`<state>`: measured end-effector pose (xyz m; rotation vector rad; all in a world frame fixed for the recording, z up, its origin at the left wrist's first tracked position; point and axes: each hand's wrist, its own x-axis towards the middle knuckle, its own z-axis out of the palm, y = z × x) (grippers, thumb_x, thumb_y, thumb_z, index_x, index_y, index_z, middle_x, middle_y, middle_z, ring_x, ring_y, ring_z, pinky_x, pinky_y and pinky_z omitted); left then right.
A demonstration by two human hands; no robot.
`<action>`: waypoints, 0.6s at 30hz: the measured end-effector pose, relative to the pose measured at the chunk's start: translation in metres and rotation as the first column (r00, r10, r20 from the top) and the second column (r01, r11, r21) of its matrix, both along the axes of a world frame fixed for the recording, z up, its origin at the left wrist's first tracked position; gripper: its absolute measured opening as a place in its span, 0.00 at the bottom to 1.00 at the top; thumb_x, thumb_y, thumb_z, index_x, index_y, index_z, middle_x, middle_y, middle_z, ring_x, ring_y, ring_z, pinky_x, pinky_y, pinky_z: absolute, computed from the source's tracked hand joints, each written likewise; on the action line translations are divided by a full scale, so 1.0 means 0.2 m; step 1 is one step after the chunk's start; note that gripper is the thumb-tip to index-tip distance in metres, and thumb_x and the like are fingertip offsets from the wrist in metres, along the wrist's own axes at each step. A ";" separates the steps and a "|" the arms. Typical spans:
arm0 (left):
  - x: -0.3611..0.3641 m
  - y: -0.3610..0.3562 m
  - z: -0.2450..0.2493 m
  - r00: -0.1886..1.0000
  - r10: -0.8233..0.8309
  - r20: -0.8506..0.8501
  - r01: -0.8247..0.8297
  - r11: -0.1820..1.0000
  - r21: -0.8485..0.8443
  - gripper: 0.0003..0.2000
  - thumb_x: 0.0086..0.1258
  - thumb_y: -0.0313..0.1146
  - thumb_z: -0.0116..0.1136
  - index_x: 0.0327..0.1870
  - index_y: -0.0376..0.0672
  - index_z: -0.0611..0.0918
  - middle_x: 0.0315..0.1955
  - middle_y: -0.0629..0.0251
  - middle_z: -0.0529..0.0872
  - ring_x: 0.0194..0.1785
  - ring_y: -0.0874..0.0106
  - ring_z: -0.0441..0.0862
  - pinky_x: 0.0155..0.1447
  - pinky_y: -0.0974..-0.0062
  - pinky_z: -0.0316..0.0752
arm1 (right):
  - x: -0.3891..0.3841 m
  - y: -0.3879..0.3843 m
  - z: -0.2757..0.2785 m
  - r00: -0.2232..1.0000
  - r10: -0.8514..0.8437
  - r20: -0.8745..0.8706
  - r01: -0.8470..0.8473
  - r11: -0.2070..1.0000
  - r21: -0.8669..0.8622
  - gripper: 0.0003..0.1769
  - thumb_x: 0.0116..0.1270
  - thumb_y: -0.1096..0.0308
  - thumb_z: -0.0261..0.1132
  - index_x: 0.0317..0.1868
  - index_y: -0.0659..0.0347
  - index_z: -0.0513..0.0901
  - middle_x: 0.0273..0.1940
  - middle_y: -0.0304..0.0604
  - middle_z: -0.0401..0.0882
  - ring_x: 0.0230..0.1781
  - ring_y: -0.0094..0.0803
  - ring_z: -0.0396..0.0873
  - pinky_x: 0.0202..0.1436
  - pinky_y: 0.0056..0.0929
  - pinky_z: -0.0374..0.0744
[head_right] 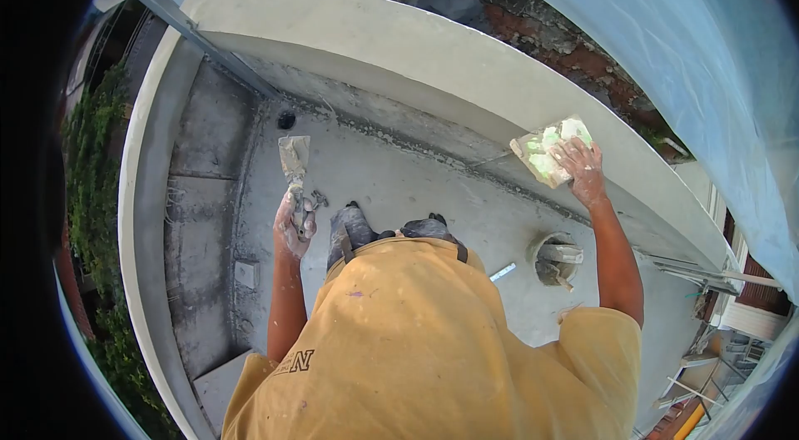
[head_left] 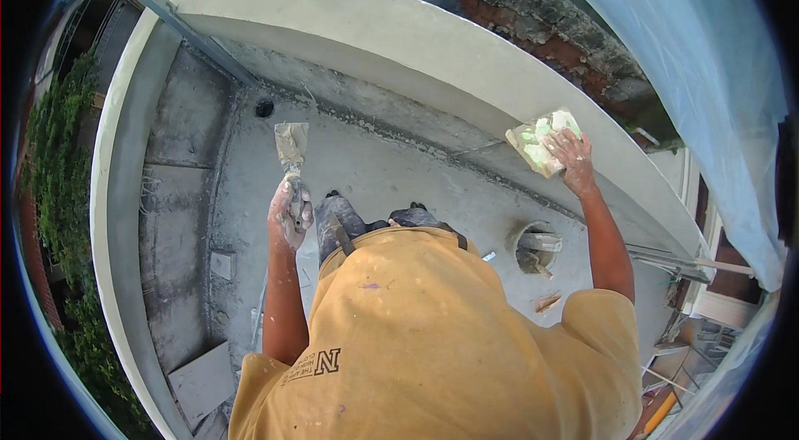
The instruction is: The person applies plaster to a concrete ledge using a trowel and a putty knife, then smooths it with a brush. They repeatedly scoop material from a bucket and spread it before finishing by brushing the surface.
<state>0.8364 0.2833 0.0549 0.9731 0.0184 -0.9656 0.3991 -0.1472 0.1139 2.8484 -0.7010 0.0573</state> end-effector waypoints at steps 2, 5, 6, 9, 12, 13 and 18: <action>-0.16 0.00 -0.03 0.999 0.045 -0.024 -0.045 0.999 -0.004 0.16 0.76 0.47 0.54 0.52 0.45 0.76 0.30 0.68 0.81 0.20 0.78 0.73 0.19 0.82 0.65 | -0.08 -0.07 -0.05 1.000 0.020 0.000 -0.020 1.000 0.015 0.41 0.47 0.76 0.72 0.65 0.40 0.78 0.67 0.31 0.74 0.72 0.36 0.64 0.76 0.52 0.55; -0.36 0.00 -0.08 0.991 0.112 -0.069 -0.111 0.994 0.014 0.16 0.75 0.47 0.55 0.52 0.47 0.76 0.30 0.68 0.80 0.21 0.78 0.74 0.20 0.81 0.66 | -0.08 -0.12 -0.10 0.998 0.057 -0.007 -0.056 0.997 0.053 0.39 0.50 0.76 0.70 0.65 0.39 0.78 0.67 0.33 0.74 0.72 0.36 0.64 0.76 0.52 0.55; -0.41 -0.01 -0.08 0.983 0.151 -0.102 -0.149 0.989 0.023 0.16 0.75 0.47 0.55 0.52 0.46 0.76 0.30 0.67 0.80 0.21 0.78 0.74 0.19 0.82 0.65 | -0.02 -0.12 -0.08 0.997 0.080 -0.015 -0.079 0.995 0.062 0.38 0.51 0.76 0.69 0.65 0.39 0.79 0.67 0.33 0.74 0.72 0.36 0.65 0.76 0.52 0.56; -0.48 -0.03 -0.11 0.982 0.169 -0.090 -0.169 0.986 0.007 0.16 0.75 0.46 0.55 0.52 0.44 0.76 0.30 0.67 0.80 0.21 0.78 0.74 0.18 0.83 0.65 | 0.22 -0.14 -0.08 0.979 0.203 0.020 -0.204 0.976 0.079 0.34 0.55 0.77 0.65 0.63 0.39 0.80 0.66 0.35 0.75 0.71 0.37 0.67 0.75 0.53 0.57; -0.46 -0.01 -0.16 0.978 0.177 -0.113 -0.177 0.984 0.015 0.14 0.76 0.47 0.53 0.53 0.49 0.75 0.30 0.67 0.81 0.19 0.78 0.74 0.18 0.83 0.66 | 0.50 -0.11 -0.08 0.955 0.293 0.048 -0.296 0.952 0.076 0.32 0.58 0.80 0.61 0.62 0.40 0.81 0.66 0.36 0.76 0.69 0.37 0.69 0.74 0.53 0.58; -0.45 -0.01 -0.17 0.975 0.189 -0.115 -0.190 0.982 0.010 0.14 0.76 0.47 0.53 0.53 0.49 0.75 0.30 0.67 0.81 0.19 0.78 0.74 0.18 0.83 0.66 | 0.60 -0.10 -0.07 0.947 0.317 0.052 -0.320 0.945 0.070 0.32 0.59 0.80 0.60 0.62 0.40 0.82 0.65 0.36 0.76 0.69 0.38 0.69 0.74 0.53 0.59; -0.30 0.01 -0.18 0.966 0.233 -0.111 -0.234 0.972 0.007 0.15 0.76 0.46 0.53 0.55 0.48 0.75 0.31 0.67 0.81 0.20 0.78 0.74 0.18 0.83 0.66 | 1.05 -0.06 -0.02 0.926 0.374 0.057 -0.378 0.920 0.103 0.32 0.58 0.80 0.61 0.62 0.41 0.82 0.65 0.36 0.77 0.69 0.38 0.70 0.74 0.53 0.59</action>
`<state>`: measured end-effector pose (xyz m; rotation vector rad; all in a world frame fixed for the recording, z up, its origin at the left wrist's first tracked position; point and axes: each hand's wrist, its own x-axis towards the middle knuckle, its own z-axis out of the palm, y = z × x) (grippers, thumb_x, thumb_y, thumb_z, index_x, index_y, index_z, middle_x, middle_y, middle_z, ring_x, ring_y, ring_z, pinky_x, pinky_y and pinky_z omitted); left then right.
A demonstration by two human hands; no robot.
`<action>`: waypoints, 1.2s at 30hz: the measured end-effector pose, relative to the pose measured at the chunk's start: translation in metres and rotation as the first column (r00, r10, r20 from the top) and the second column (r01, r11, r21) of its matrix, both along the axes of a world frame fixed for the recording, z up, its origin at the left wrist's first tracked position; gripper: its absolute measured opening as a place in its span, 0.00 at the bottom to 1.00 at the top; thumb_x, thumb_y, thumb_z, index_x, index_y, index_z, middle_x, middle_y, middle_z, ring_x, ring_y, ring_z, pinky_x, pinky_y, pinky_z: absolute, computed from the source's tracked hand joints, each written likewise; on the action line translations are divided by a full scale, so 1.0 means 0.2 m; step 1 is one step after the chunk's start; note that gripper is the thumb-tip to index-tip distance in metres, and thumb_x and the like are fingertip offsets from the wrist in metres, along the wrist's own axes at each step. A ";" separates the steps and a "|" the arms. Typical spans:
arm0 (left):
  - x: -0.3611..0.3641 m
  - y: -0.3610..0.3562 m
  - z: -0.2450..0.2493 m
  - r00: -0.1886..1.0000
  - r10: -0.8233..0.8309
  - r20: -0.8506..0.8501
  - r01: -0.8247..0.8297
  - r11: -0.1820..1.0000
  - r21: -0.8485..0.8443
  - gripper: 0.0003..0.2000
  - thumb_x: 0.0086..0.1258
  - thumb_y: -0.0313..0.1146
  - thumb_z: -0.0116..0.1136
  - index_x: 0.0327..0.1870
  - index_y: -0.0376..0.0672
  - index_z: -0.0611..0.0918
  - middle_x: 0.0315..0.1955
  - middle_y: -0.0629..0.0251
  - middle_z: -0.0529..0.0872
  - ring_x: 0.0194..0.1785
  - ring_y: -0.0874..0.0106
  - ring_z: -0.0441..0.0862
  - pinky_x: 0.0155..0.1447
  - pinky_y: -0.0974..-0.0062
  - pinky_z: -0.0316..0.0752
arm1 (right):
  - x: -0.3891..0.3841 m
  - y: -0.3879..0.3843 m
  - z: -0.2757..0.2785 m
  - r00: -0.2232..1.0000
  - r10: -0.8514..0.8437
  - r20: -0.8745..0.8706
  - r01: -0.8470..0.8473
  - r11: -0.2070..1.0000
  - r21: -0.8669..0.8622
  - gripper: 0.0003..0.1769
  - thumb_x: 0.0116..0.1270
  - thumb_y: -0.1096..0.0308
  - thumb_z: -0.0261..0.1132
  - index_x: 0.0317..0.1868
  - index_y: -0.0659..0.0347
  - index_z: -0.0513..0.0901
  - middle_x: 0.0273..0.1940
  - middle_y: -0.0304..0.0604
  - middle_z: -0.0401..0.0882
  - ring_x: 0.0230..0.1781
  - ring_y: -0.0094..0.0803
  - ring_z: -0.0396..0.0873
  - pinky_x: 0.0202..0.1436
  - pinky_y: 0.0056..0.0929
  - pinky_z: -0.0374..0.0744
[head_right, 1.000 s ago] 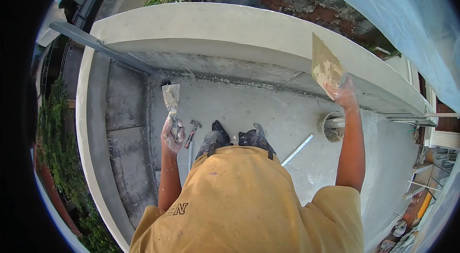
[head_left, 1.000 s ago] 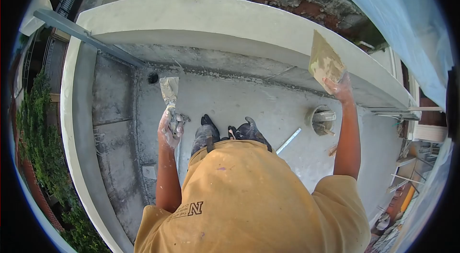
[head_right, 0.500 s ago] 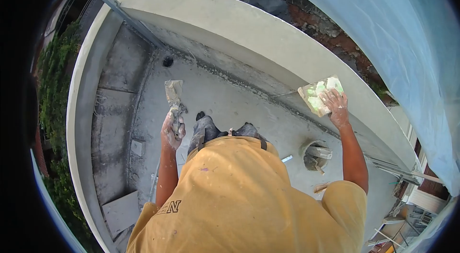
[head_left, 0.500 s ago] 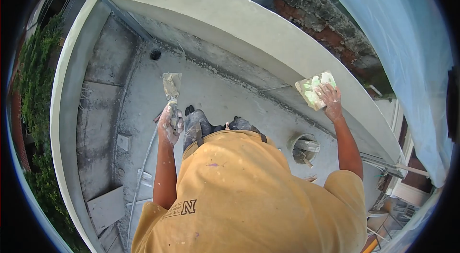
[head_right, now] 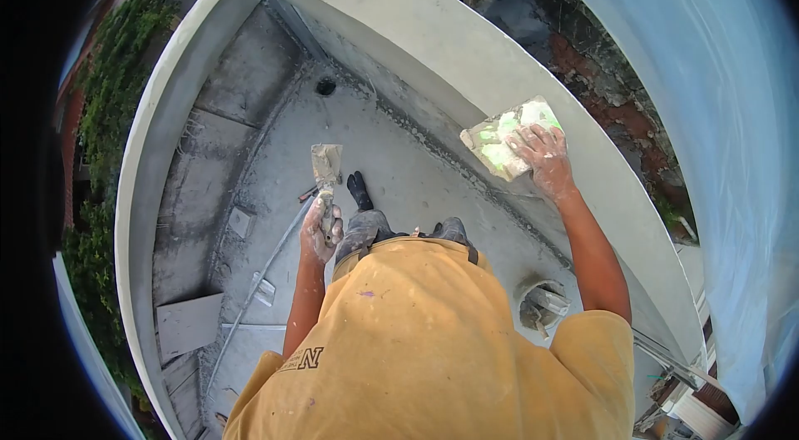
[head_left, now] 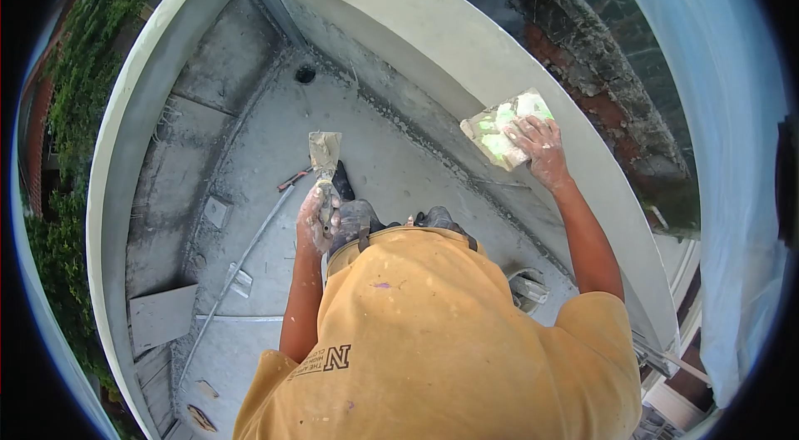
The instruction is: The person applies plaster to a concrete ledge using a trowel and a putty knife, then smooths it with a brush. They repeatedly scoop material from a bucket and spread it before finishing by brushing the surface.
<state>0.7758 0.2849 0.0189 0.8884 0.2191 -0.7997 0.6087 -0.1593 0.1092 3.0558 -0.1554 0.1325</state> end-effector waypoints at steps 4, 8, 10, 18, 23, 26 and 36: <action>0.21 0.08 -0.02 0.999 0.044 -0.019 -0.045 0.999 -0.005 0.16 0.76 0.46 0.53 0.57 0.47 0.74 0.31 0.67 0.81 0.20 0.78 0.75 0.18 0.82 0.66 | 0.45 0.00 -0.04 0.997 0.073 0.004 -0.073 0.997 -0.024 0.32 0.57 0.79 0.62 0.62 0.41 0.82 0.65 0.36 0.77 0.68 0.39 0.70 0.74 0.52 0.58; 0.44 0.20 0.01 0.991 0.111 -0.080 -0.110 0.994 0.015 0.16 0.77 0.46 0.52 0.57 0.49 0.74 0.31 0.68 0.81 0.20 0.78 0.75 0.19 0.82 0.66 | 1.04 0.06 -0.03 0.990 0.138 0.007 -0.138 0.990 -0.019 0.32 0.58 0.78 0.61 0.63 0.42 0.81 0.64 0.37 0.78 0.68 0.39 0.71 0.73 0.50 0.60; 0.54 0.25 0.01 0.983 0.143 -0.114 -0.141 0.990 0.022 0.16 0.77 0.47 0.52 0.57 0.50 0.74 0.30 0.69 0.81 0.20 0.78 0.74 0.19 0.81 0.66 | 1.33 0.10 -0.04 0.986 0.165 0.016 -0.165 0.986 -0.019 0.31 0.58 0.77 0.61 0.63 0.42 0.81 0.64 0.38 0.78 0.68 0.39 0.71 0.72 0.48 0.60; 0.88 0.50 -0.01 0.949 0.287 -0.130 -0.277 0.956 0.095 0.17 0.76 0.47 0.53 0.57 0.47 0.75 0.30 0.68 0.81 0.20 0.77 0.73 0.19 0.80 0.63 | 2.57 0.34 -0.04 0.980 0.197 0.004 -0.197 0.980 -0.029 0.30 0.58 0.75 0.62 0.63 0.41 0.81 0.65 0.38 0.77 0.69 0.39 0.70 0.71 0.46 0.62; 0.99 0.61 -0.08 0.913 0.358 -0.195 -0.337 0.932 0.131 0.19 0.76 0.47 0.54 0.59 0.44 0.74 0.29 0.67 0.80 0.20 0.77 0.74 0.19 0.80 0.64 | 3.26 0.40 -0.08 0.977 0.212 -0.006 -0.212 0.976 -0.040 0.33 0.56 0.77 0.63 0.63 0.42 0.80 0.64 0.36 0.78 0.69 0.37 0.70 0.71 0.45 0.63; 1.03 0.67 -0.12 0.894 0.390 -0.221 -0.364 0.920 0.148 0.19 0.76 0.47 0.55 0.57 0.44 0.75 0.29 0.66 0.80 0.20 0.75 0.74 0.19 0.79 0.64 | 3.65 0.41 -0.07 0.976 0.207 -0.061 -0.212 0.974 -0.081 0.32 0.59 0.76 0.60 0.64 0.37 0.80 0.65 0.33 0.77 0.68 0.34 0.71 0.70 0.46 0.64; 1.08 0.68 -0.23 0.904 0.358 -0.233 -0.328 0.931 0.158 0.15 0.76 0.47 0.53 0.54 0.48 0.74 0.31 0.68 0.80 0.20 0.77 0.75 0.19 0.82 0.66 | 3.98 0.35 -0.01 0.962 0.248 -0.110 -0.264 0.951 -0.163 0.34 0.60 0.75 0.61 0.66 0.35 0.77 0.63 0.34 0.80 0.65 0.35 0.76 0.64 0.47 0.69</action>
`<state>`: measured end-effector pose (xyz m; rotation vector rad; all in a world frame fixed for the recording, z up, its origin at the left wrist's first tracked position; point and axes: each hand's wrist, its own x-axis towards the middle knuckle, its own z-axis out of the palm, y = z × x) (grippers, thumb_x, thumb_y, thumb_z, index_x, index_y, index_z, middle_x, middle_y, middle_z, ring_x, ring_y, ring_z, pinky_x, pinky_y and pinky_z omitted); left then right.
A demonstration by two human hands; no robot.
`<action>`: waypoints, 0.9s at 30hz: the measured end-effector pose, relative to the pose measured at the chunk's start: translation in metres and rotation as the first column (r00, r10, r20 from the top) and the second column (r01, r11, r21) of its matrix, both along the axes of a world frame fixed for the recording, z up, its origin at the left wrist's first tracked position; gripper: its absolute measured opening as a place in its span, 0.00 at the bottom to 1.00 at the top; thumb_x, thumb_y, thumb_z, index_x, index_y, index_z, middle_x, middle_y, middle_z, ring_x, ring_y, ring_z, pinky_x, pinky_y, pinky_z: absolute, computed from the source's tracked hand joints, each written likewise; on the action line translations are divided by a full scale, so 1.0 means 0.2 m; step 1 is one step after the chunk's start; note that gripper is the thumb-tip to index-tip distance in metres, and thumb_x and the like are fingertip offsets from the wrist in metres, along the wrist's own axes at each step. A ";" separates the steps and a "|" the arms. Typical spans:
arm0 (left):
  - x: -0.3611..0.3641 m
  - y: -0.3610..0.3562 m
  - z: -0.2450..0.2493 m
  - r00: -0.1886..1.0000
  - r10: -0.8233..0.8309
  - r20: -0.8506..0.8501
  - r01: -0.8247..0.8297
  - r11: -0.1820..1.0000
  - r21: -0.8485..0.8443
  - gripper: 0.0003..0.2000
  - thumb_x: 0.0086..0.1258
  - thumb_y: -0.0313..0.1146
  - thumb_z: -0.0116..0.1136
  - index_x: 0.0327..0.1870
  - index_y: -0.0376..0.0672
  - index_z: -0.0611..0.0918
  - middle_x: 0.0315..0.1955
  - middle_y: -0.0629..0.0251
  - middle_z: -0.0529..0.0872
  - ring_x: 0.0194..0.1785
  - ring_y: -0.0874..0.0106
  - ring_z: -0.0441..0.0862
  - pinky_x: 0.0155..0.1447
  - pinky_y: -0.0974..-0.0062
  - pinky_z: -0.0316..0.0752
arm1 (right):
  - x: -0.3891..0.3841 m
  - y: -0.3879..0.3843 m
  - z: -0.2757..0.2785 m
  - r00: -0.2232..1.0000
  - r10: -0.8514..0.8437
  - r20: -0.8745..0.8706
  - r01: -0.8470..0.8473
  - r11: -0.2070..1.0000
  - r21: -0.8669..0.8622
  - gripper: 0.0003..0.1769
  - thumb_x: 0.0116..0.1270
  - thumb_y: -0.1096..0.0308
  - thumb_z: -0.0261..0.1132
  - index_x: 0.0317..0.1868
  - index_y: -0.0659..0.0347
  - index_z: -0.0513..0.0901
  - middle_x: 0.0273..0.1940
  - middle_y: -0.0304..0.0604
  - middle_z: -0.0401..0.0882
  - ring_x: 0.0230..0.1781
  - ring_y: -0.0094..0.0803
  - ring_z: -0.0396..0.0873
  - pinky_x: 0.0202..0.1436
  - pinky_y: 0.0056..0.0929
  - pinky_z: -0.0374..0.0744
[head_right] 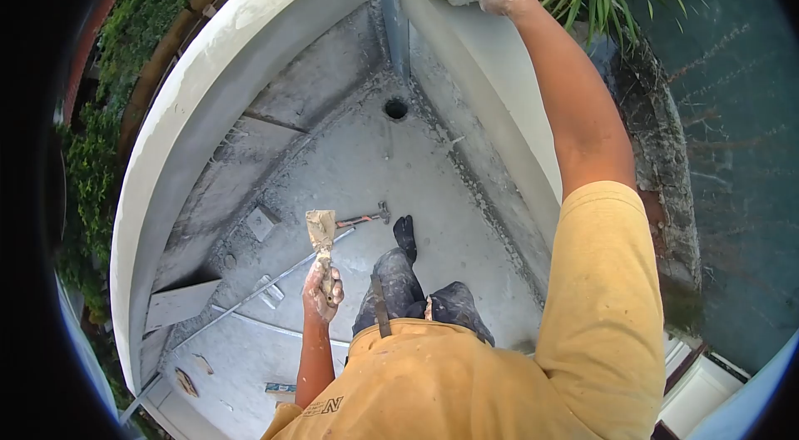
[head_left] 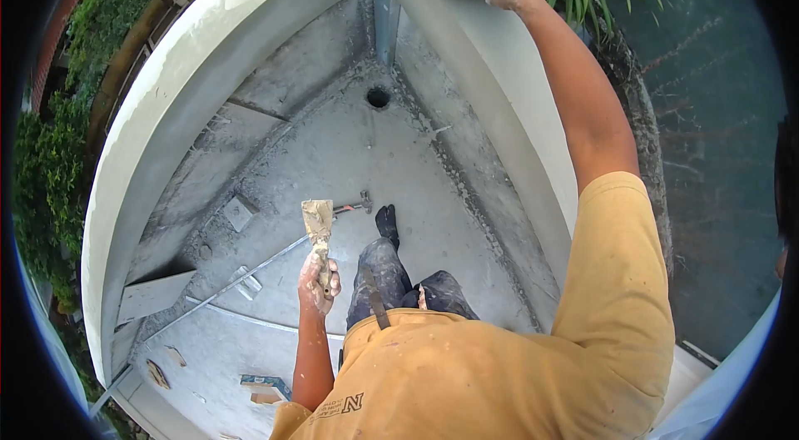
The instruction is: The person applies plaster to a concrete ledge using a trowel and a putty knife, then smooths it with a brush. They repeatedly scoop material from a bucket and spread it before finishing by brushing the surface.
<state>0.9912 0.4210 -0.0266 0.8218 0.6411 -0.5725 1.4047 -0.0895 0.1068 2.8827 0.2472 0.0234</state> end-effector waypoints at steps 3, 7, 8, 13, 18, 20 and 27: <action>0.04 -0.06 0.03 0.999 -0.047 0.025 0.047 0.999 -0.014 0.15 0.76 0.47 0.53 0.54 0.47 0.74 0.32 0.67 0.80 0.21 0.77 0.75 0.19 0.83 0.66 | -0.40 -0.10 0.02 0.996 -0.033 -0.083 0.034 0.999 0.012 0.33 0.59 0.75 0.62 0.65 0.36 0.78 0.62 0.34 0.81 0.65 0.34 0.76 0.64 0.46 0.69; 0.05 -0.17 0.07 0.984 -0.152 0.091 0.155 0.987 -0.036 0.16 0.76 0.46 0.53 0.55 0.46 0.74 0.32 0.67 0.81 0.20 0.78 0.75 0.19 0.83 0.66 | -1.12 -0.29 0.04 0.998 -0.053 -0.037 0.058 0.987 0.152 0.31 0.53 0.79 0.67 0.60 0.47 0.83 0.61 0.37 0.81 0.65 0.37 0.75 0.66 0.40 0.68; 0.04 -0.21 0.09 0.978 -0.183 0.105 0.187 0.982 -0.036 0.16 0.76 0.46 0.53 0.56 0.46 0.74 0.31 0.67 0.81 0.20 0.78 0.75 0.19 0.83 0.65 | -1.32 -0.32 0.07 0.997 -0.063 -0.044 0.070 0.981 0.179 0.31 0.52 0.80 0.67 0.58 0.47 0.84 0.61 0.37 0.81 0.66 0.37 0.74 0.67 0.40 0.67; -0.10 -0.44 0.16 0.919 -0.341 0.199 0.358 0.932 -0.052 0.18 0.75 0.47 0.53 0.58 0.47 0.75 0.31 0.67 0.81 0.20 0.79 0.75 0.18 0.84 0.65 | -2.37 -0.50 0.08 0.976 -0.203 -0.074 0.214 0.961 0.177 0.32 0.52 0.80 0.67 0.59 0.41 0.84 0.64 0.32 0.79 0.68 0.33 0.70 0.72 0.41 0.60; -0.47 -0.69 0.21 0.854 -0.475 0.213 0.493 0.870 -0.033 0.17 0.76 0.47 0.52 0.57 0.48 0.75 0.31 0.68 0.81 0.20 0.78 0.75 0.18 0.85 0.65 | -3.49 -0.58 0.10 0.884 -0.448 -0.133 0.463 0.804 0.373 0.37 0.48 0.84 0.66 0.60 0.43 0.83 0.66 0.33 0.77 0.70 0.34 0.68 0.75 0.43 0.58; -0.65 -0.78 0.23 0.822 -0.536 0.194 0.551 0.834 -0.034 0.16 0.77 0.47 0.52 0.57 0.48 0.75 0.31 0.68 0.81 0.20 0.78 0.75 0.18 0.84 0.65 | -3.94 -0.53 0.26 0.847 -0.511 -0.144 0.531 0.821 0.209 0.38 0.48 0.85 0.65 0.61 0.43 0.82 0.65 0.33 0.78 0.71 0.34 0.68 0.74 0.41 0.60; -1.20 -1.10 0.41 0.496 -0.847 0.192 0.859 0.511 0.031 0.18 0.75 0.47 0.53 0.58 0.45 0.77 0.30 0.69 0.81 0.20 0.78 0.74 0.20 0.80 0.65 | -5.31 -0.38 0.28 0.341 -0.938 -0.054 0.847 0.282 0.450 0.31 0.58 0.80 0.64 0.65 0.55 0.76 0.63 0.43 0.78 0.58 0.40 0.80 0.62 0.38 0.79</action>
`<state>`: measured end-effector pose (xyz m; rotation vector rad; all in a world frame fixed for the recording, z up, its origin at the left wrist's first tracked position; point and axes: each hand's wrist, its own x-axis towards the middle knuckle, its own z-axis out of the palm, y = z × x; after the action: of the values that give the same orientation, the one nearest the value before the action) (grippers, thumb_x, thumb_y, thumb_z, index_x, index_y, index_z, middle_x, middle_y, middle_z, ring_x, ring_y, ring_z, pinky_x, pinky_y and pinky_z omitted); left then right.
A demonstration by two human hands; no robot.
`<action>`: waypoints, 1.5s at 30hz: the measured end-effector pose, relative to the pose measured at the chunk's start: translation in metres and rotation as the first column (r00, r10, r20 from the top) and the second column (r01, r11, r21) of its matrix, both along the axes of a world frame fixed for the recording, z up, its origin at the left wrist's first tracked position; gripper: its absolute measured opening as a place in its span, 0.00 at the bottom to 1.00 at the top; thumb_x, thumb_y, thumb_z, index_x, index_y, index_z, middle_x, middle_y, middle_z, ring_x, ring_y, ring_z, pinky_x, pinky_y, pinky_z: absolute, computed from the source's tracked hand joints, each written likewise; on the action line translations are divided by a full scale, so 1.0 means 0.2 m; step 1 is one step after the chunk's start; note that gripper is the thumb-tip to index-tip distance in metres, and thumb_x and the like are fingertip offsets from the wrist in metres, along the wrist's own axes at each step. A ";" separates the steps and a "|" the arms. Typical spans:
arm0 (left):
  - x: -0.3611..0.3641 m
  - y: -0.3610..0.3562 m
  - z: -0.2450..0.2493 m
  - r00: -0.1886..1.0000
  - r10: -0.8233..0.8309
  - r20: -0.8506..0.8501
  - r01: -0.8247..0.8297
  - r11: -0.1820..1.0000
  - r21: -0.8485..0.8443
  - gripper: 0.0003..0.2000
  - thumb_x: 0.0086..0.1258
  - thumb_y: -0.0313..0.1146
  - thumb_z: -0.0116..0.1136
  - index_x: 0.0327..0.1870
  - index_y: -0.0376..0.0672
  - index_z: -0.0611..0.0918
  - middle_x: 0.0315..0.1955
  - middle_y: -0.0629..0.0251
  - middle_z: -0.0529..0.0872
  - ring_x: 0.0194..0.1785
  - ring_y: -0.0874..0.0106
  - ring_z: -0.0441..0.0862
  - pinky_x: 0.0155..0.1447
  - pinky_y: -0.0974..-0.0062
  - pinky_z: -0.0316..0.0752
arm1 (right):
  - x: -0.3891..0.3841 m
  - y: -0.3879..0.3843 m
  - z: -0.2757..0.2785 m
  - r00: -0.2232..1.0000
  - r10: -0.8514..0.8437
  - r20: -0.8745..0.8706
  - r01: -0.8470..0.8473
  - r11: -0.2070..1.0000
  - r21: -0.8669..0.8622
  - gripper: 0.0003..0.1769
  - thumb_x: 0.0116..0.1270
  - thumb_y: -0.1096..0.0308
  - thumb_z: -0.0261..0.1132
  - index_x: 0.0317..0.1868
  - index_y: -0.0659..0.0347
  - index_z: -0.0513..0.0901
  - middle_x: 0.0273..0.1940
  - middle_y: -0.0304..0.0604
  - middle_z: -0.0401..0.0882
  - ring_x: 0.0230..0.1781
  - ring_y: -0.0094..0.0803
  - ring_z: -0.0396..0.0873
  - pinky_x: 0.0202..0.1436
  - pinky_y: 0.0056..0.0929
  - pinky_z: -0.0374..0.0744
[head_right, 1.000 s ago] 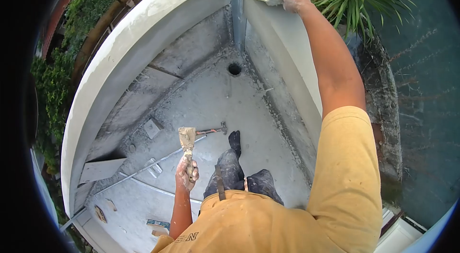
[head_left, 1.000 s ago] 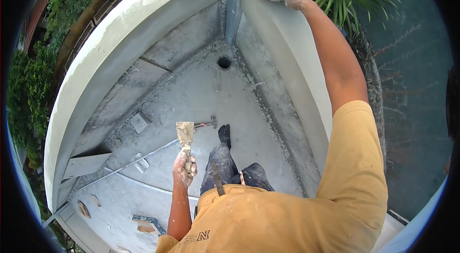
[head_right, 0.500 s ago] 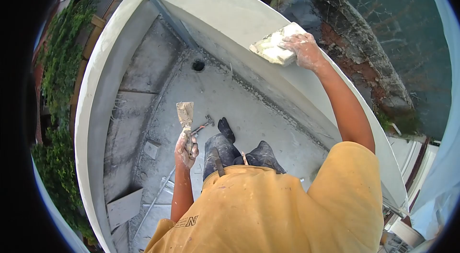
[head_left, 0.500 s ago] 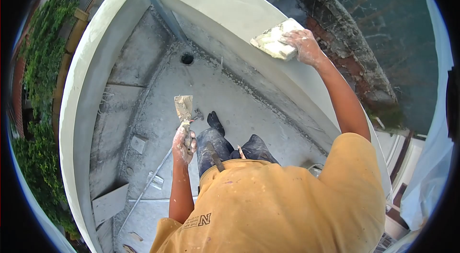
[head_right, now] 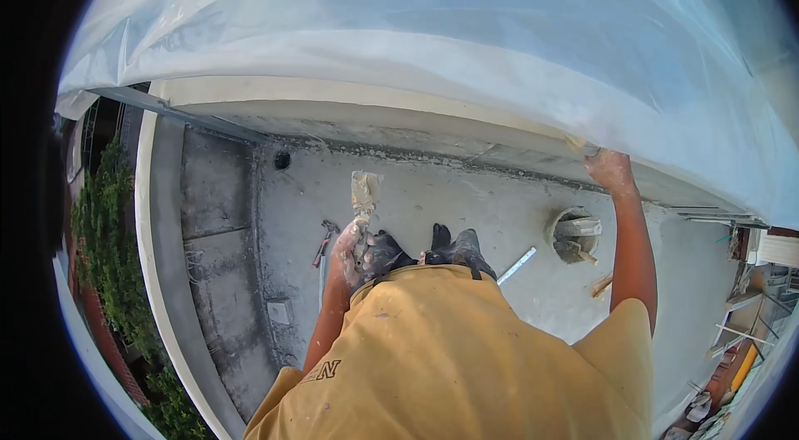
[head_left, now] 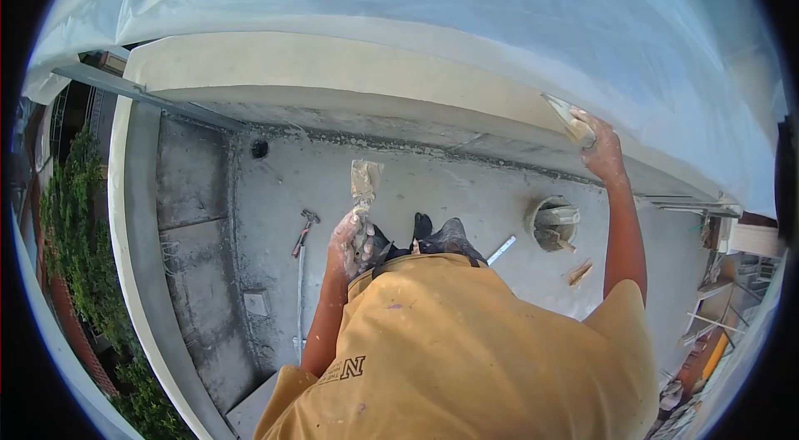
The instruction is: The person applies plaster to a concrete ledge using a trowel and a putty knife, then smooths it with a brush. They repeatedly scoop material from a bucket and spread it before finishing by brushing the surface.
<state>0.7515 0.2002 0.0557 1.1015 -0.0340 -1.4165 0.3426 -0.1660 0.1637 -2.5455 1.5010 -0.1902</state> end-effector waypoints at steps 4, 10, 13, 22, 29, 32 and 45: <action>-0.14 -0.16 0.05 0.961 -0.276 -0.030 0.270 0.955 -0.120 0.18 0.77 0.39 0.55 0.62 0.40 0.77 0.30 0.67 0.83 0.21 0.80 0.76 0.19 0.84 0.67 | 0.08 0.60 0.09 0.441 -0.374 0.816 -0.066 0.893 0.445 0.28 0.64 0.72 0.65 0.65 0.64 0.73 0.57 0.48 0.79 0.57 0.38 0.80 0.61 0.40 0.79; -0.31 -0.35 0.09 0.798 -0.601 0.044 0.600 0.785 -0.158 0.22 0.75 0.41 0.57 0.64 0.39 0.76 0.31 0.65 0.82 0.22 0.79 0.75 0.20 0.82 0.66 | 0.30 0.96 -0.34 -0.365 -0.792 0.490 -0.301 0.598 0.743 0.23 0.64 0.65 0.68 0.59 0.60 0.76 0.48 0.43 0.80 0.50 0.37 0.82 0.52 0.38 0.83; -0.40 -0.39 0.16 0.785 -0.617 0.045 0.613 0.766 -0.192 0.21 0.75 0.42 0.57 0.63 0.39 0.77 0.31 0.64 0.83 0.22 0.79 0.75 0.21 0.82 0.66 | 0.37 1.05 -0.35 -0.313 -0.873 0.373 -0.412 0.479 0.775 0.23 0.63 0.66 0.69 0.58 0.61 0.76 0.45 0.39 0.80 0.43 0.33 0.82 0.48 0.35 0.83; -0.28 -0.47 0.10 0.907 -0.421 -0.016 0.398 0.870 -0.291 0.22 0.72 0.42 0.58 0.62 0.39 0.75 0.30 0.65 0.81 0.21 0.77 0.74 0.20 0.82 0.64 | 0.07 1.06 -0.15 0.390 -0.752 0.531 -0.270 0.458 0.847 0.29 0.57 0.68 0.74 0.59 0.62 0.77 0.44 0.38 0.82 0.44 0.30 0.82 0.48 0.31 0.81; -0.13 -0.35 0.16 0.937 -0.336 0.089 0.347 0.879 -0.327 0.25 0.72 0.46 0.57 0.62 0.38 0.73 0.31 0.65 0.81 0.20 0.79 0.73 0.20 0.83 0.63 | -0.24 0.88 -0.14 0.867 -0.400 0.298 0.076 0.697 0.713 0.31 0.58 0.65 0.77 0.62 0.60 0.78 0.49 0.45 0.85 0.53 0.39 0.81 0.58 0.35 0.80; -0.15 -0.25 0.11 0.944 -0.327 0.044 0.325 0.899 -0.294 0.23 0.74 0.45 0.57 0.62 0.38 0.75 0.31 0.64 0.82 0.21 0.78 0.74 0.20 0.83 0.64 | -0.30 0.94 -0.25 0.968 -0.249 -0.040 0.248 0.908 0.337 0.29 0.60 0.71 0.74 0.62 0.53 0.79 0.45 0.45 0.86 0.50 0.36 0.82 0.50 0.32 0.83; -0.24 -0.15 0.01 0.941 -0.329 -0.082 0.310 0.932 -0.187 0.20 0.75 0.40 0.57 0.62 0.39 0.76 0.32 0.63 0.83 0.23 0.75 0.75 0.23 0.80 0.67 | -0.37 1.02 -0.10 0.370 -0.479 0.796 -0.279 0.760 0.587 0.25 0.64 0.80 0.68 0.62 0.59 0.77 0.62 0.46 0.75 0.57 0.34 0.79 0.56 0.29 0.81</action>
<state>0.7036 0.1704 0.0583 0.8985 -0.2616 -1.7317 0.2691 0.0371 0.1427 -1.2483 0.9350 -0.8217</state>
